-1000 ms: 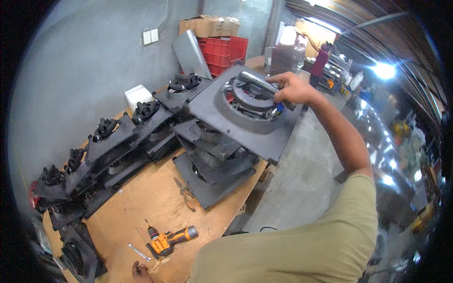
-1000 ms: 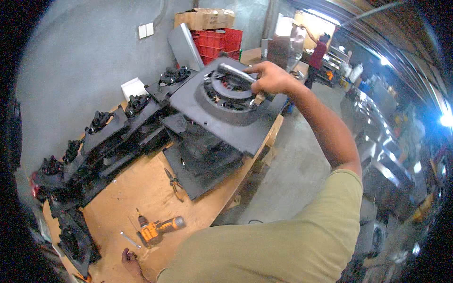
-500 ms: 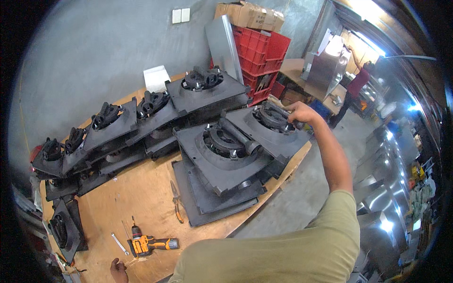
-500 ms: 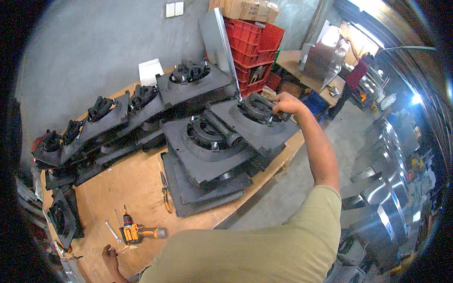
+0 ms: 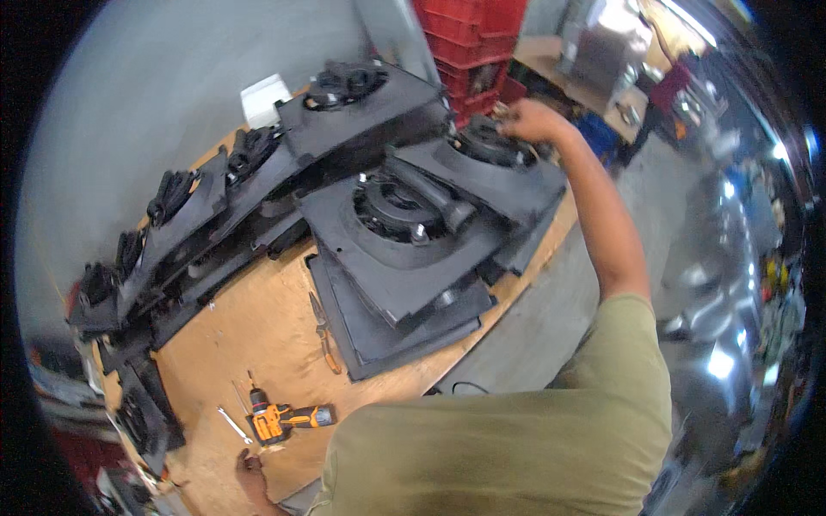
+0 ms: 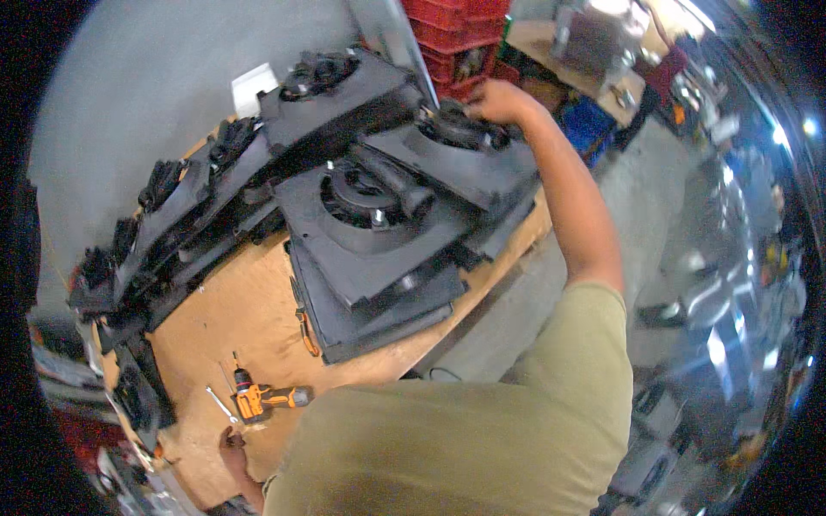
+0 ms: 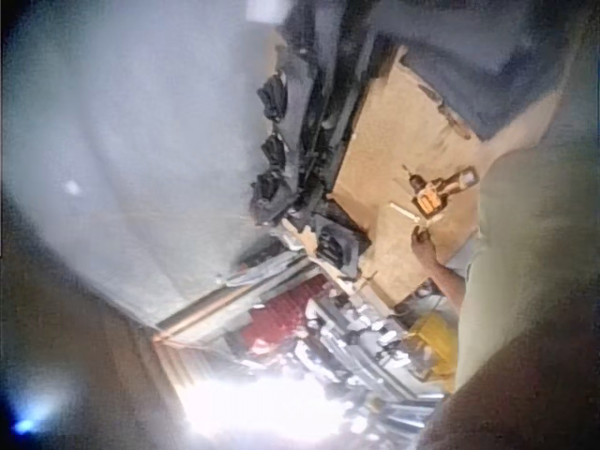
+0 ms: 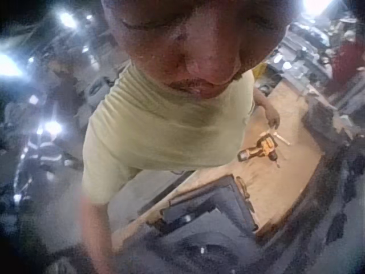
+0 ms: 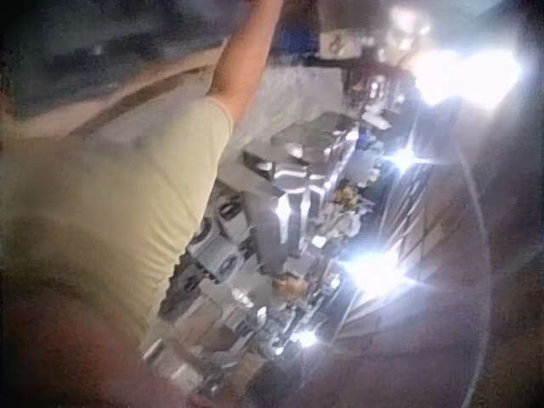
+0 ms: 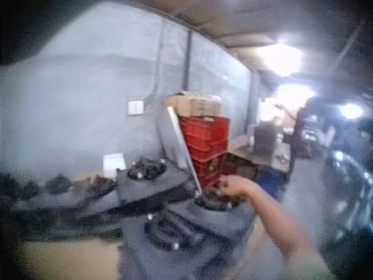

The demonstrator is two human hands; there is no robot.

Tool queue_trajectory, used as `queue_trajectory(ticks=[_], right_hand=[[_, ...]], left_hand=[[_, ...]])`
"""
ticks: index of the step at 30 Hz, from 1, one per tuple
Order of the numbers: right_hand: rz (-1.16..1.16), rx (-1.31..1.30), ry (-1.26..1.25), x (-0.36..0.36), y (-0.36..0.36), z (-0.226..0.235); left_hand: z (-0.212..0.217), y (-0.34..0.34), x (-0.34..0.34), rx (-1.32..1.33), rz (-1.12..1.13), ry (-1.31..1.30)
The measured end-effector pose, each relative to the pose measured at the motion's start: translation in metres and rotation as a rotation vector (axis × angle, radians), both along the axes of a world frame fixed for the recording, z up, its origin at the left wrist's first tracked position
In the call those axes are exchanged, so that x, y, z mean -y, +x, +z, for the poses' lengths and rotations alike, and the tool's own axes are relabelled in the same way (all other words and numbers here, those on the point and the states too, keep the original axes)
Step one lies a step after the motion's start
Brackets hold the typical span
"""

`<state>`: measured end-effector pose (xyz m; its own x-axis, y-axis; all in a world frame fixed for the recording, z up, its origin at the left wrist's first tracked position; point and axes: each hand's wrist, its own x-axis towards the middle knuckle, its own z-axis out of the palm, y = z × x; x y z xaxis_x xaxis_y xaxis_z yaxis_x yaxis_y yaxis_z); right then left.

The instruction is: The person assembles a black plastic fan housing with a fan blade, then uses an angle grinder to smooth a metal rod, and finally wraps the rod with white tape. The work takes place at a wooden workbench and a metal table in a workshop.

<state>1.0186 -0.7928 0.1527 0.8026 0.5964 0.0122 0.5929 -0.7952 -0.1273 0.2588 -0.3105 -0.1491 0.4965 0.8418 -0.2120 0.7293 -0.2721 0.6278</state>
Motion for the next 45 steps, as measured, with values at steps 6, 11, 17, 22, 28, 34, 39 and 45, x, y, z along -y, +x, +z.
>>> queue_trajectory(ticks=[6, 11, 17, 22, 28, 34, 39, 45], right_hand=[[-0.004, 0.529, 0.652, 0.06, -0.084, -0.008], [-0.565, 0.698, 0.962, 0.135, -0.24, -0.152], [-1.293, -0.309, 0.8, 0.142, -0.604, -0.472], [-1.244, -0.907, 0.292, 0.153, -0.961, -0.636], [-1.582, -1.124, 0.419, 0.213, -1.126, -0.663], [-1.739, -0.873, 0.691, 0.283, -0.999, -0.652], [-1.539, -0.758, 0.894, 0.334, -0.896, -0.607], [-1.15, -0.667, 0.624, 0.375, -0.881, -0.641]], left_hand=[[0.013, 0.031, 0.002, 0.268, 0.059, -0.15], [0.029, 0.092, 0.037, 0.171, -0.609, 0.166], [0.054, 0.125, 0.086, 0.007, -0.949, 0.05], [0.037, 0.118, 0.134, -0.083, -1.065, -0.001], [0.032, 0.067, 0.207, -0.38, -1.31, -0.021], [0.011, 0.043, 0.243, -0.78, -1.352, 0.108], [0.006, 0.034, 0.278, -0.796, -1.257, -0.093], [0.004, 0.008, 0.31, -0.533, -1.021, -0.222]])
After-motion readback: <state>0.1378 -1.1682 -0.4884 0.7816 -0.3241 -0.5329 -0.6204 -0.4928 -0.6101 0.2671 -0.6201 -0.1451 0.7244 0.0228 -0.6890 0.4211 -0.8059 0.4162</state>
